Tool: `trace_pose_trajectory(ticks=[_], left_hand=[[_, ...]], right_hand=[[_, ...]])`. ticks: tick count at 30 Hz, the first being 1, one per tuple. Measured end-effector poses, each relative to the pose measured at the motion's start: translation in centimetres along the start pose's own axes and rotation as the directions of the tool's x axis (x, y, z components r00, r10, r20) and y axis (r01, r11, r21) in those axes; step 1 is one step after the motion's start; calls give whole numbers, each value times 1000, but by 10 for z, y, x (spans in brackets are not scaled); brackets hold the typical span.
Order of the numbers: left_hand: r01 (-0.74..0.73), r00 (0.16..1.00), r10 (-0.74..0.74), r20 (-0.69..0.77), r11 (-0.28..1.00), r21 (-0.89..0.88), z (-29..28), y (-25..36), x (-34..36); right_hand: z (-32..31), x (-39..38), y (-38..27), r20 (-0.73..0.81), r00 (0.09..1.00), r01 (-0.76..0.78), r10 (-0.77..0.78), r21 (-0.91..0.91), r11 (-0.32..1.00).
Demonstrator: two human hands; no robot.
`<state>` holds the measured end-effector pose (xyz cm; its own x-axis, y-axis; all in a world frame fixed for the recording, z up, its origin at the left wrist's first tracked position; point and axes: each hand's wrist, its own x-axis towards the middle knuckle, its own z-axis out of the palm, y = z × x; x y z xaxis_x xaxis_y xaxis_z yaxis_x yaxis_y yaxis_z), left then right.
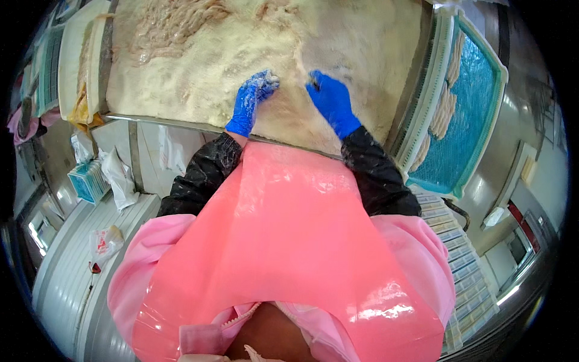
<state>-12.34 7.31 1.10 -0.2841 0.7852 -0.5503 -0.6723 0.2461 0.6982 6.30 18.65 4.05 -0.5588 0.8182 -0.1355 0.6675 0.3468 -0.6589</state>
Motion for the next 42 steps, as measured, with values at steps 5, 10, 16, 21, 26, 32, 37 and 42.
trace_pose_trajectory(ticks=[5, 10, 16, 21, 26, 32, 37, 42], left_hand=[[-542, 715, 610, 341, 175, 822, 16, 8, -7], [-547, 817, 573, 67, 732, 406, 52, -39, 23], [212, 965, -120, 234, 880, -424, 84, -50, 48], [419, 889, -322, 325, 859, -294, 77, -77, 56], [375, 926, -282, 251, 759, -533, 96, -65, 43], [552, 833, -476, 281, 694, -462, 139, -13, -4], [48, 920, -183, 347, 930, 364, 128, -33, -4], [-707, 672, -17, 740, -310, 635, 152, -64, -11]], right_hand=[[-1, -62, 13, 105, 989, -83, 99, -143, 986], [29, -24, 68, -369, 908, 7, 198, 485, 874], [44, -10, -10, -275, 959, 182, -74, 390, 903], [59, -14, 36, -286, 958, 65, -6, 200, 978], [49, -27, 41, -321, 946, -12, -47, -179, 984], [16, -29, 51, -110, 963, -196, 245, 337, 921], [-34, -50, 76, 172, 956, -226, 237, 948, 225], [-51, -67, 81, -5, 929, -171, 370, 881, 441]])
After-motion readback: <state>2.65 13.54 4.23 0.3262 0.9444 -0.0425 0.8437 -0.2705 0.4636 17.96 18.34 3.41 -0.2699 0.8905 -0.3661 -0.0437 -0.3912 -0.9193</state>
